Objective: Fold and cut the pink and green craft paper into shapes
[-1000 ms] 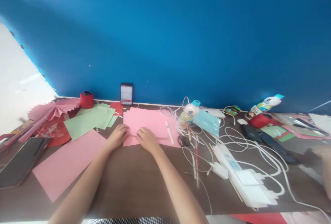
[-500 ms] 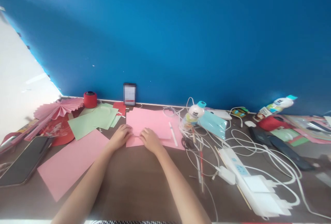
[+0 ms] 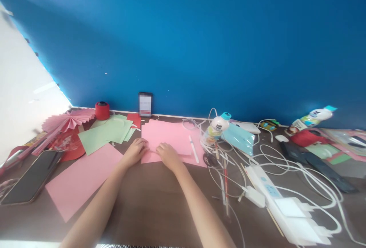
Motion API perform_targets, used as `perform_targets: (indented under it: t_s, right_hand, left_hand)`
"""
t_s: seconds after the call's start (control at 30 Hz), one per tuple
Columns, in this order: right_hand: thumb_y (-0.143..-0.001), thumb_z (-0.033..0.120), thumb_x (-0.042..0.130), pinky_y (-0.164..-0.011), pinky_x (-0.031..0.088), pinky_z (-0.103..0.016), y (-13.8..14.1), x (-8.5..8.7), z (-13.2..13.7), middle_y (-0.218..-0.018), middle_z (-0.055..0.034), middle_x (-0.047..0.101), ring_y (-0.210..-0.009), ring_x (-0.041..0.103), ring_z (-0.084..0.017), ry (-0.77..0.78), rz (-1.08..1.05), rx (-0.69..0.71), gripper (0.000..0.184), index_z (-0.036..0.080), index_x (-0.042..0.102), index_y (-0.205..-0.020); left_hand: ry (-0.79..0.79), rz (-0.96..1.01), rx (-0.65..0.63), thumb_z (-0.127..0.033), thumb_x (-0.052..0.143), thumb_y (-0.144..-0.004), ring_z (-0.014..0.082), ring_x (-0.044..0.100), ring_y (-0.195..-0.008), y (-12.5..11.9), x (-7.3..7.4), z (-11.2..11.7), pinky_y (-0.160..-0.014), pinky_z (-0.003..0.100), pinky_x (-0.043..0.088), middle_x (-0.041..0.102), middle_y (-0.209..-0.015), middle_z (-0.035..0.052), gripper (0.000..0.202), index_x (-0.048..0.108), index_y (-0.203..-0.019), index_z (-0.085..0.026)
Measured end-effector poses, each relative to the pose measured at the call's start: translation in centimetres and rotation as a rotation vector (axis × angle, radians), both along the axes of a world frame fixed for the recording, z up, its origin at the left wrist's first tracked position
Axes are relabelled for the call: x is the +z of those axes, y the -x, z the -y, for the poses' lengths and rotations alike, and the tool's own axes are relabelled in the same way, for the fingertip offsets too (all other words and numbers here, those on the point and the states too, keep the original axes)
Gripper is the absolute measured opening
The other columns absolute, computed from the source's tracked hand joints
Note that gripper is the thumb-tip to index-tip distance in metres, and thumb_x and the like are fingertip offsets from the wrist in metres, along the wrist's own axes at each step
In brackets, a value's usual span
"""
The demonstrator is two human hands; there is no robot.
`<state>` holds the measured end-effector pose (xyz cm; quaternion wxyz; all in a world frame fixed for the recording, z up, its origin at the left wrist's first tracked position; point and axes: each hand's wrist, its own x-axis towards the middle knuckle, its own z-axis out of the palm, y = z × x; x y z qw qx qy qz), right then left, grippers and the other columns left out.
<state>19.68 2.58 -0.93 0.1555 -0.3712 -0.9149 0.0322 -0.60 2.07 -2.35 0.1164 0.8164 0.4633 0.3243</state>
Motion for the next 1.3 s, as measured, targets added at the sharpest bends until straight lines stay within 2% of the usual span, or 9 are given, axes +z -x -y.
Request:
perform_targets:
  t_s: [0.17,0.37,0.6,0.7,1.03,1.3]
  right_hand:
    - [-0.09,0.022,0.041,-0.071,0.039,-0.03,0.2,-0.2,0.0,-0.079,-0.0043,0.053,-0.077,0.048,-0.017,0.025,-0.037,-0.015,0.02,0.017,0.055,-0.077]
    - [-0.088,0.023,0.045,-0.071,0.04,-0.03,-0.4,0.0,0.4,-0.081,-0.0042,0.053,-0.078,0.048,-0.017,0.1,-0.181,-0.038,0.013,0.018,0.054,-0.08]
    - [-0.085,0.025,0.051,-0.071,0.041,-0.029,-1.2,-0.2,0.1,-0.08,-0.0026,0.052,-0.078,0.05,-0.016,0.236,-0.344,-0.105,0.013,0.018,0.053,-0.074]
    - [-0.084,0.025,0.052,-0.07,0.042,-0.029,-1.2,-0.3,0.1,-0.079,-0.0014,0.051,-0.076,0.05,-0.015,0.269,-0.378,-0.136,0.015,0.018,0.052,-0.071]
    - [-0.085,0.022,0.05,-0.072,0.04,-0.029,-1.7,-0.2,-0.1,-0.081,-0.0033,0.053,-0.078,0.049,-0.016,0.189,-0.278,-0.069,0.014,0.018,0.054,-0.073]
    - [-0.084,0.022,0.049,-0.072,0.039,-0.029,-1.3,-0.3,-0.5,-0.087,-0.0046,0.054,-0.078,0.049,-0.016,0.157,-0.194,-0.223,0.016,0.017,0.055,-0.07]
  left_hand:
    - [-0.022,-0.058,-0.029,-0.029,0.053,-0.08,0.0238,0.046,-0.104,-0.7,0.3,0.5,-0.086,0.041,0.041,0.055,-0.111,0.0085,0.015,0.059,-0.09,-0.02]
    - [0.002,-0.023,-0.009,-0.027,0.052,-0.08,0.0224,0.049,-0.102,-1.0,-0.3,0.1,-0.086,0.04,0.041,0.058,-0.107,0.0069,0.014,0.061,-0.09,-0.022]
    - [0.107,0.094,0.043,-0.029,0.059,-0.074,0.0226,0.052,-0.098,-0.9,-0.2,-0.3,-0.085,0.04,0.042,0.061,-0.103,0.0076,0.014,0.061,-0.067,-0.018]
    - [0.142,0.118,0.063,-0.027,0.06,-0.073,0.0226,0.052,-0.098,-1.0,-0.1,-0.3,-0.085,0.04,0.043,0.061,-0.103,0.0075,0.013,0.061,-0.064,-0.018]
    - [0.154,0.161,0.062,-0.023,0.061,-0.071,0.0224,0.052,-0.099,-1.0,0.3,-0.2,-0.088,0.039,0.043,0.062,-0.101,0.0069,0.01,0.061,-0.063,-0.018]
    - [0.205,0.196,0.099,-0.024,0.056,-0.073,0.0217,0.052,-0.101,-1.0,0.2,-0.2,-0.09,0.038,0.041,0.06,-0.103,0.0082,0.013,0.059,-0.063,-0.017]
